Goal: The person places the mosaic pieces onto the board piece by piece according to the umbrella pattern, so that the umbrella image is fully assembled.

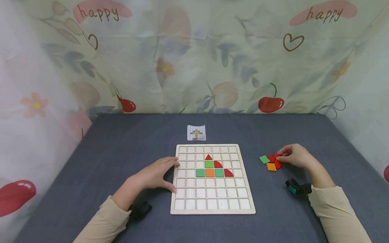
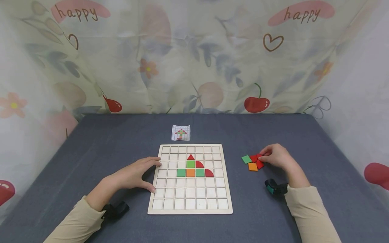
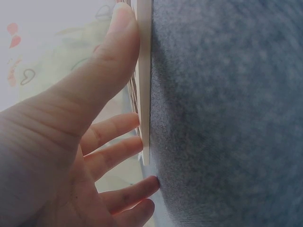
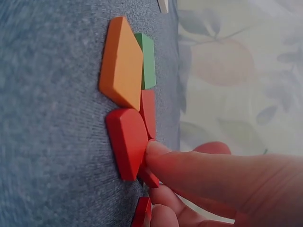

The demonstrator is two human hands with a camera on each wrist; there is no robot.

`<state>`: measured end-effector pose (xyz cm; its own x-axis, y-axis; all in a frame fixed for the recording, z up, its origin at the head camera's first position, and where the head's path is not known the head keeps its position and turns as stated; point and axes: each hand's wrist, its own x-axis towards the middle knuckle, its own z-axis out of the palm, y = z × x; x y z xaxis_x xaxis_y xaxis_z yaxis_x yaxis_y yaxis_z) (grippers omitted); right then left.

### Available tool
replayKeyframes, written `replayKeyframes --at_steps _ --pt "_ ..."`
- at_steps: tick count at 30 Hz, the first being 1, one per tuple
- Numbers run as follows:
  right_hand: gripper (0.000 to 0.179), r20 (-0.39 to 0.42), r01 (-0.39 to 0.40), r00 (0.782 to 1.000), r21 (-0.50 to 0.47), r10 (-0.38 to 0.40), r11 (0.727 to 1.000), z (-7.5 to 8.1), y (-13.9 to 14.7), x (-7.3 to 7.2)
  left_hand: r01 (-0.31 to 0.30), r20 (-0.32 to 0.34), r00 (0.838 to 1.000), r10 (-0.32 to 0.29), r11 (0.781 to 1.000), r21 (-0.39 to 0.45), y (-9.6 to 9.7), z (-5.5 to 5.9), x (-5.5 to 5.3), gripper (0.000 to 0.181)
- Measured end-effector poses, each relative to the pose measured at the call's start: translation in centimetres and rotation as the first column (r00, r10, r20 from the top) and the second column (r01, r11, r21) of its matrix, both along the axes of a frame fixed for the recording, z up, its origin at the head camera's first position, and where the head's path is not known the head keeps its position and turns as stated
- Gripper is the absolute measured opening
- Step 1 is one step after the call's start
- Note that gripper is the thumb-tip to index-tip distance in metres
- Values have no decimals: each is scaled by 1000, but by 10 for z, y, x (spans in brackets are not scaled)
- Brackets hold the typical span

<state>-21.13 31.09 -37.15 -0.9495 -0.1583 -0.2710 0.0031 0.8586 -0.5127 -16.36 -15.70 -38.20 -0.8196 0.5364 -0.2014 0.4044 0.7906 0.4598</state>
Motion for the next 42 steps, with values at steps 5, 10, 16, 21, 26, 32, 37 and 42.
replayKeyframes --at_steps 5,10,16,21,26,32,37,42 --pt "33 9 -8 1000 -14 8 1000 0 -2 0 1 0 1000 -1 1000 5 0 0 0 83" --pt "27 -36 -24 999 -47 23 999 1 -5 1 -4 5 1000 4 1000 5 1 1 1 83" --pt "32 -108 -49 993 -49 44 998 4 -12 2 -4 9 1000 4 1000 -3 1 1 0 83" --pt "32 -160 -67 986 -63 57 996 10 -23 4 -4 8 1000 4 1000 -4 1 1 0 83" --pt "29 -199 -89 978 -98 68 991 15 -35 7 -5 7 1000 5 1000 3 1 2 1 82" --pt "30 -212 -115 974 -146 82 983 16 -46 9 -3 2 1000 3 1000 1 0 2 1 82" --pt "35 -189 -134 977 -199 96 971 16 -57 11 2 -3 1000 -2 1000 2 0 1 1 82" --pt "35 -209 -164 970 -197 122 967 17 -67 14 2 -3 1000 -2 1000 -3 0 1 0 82"
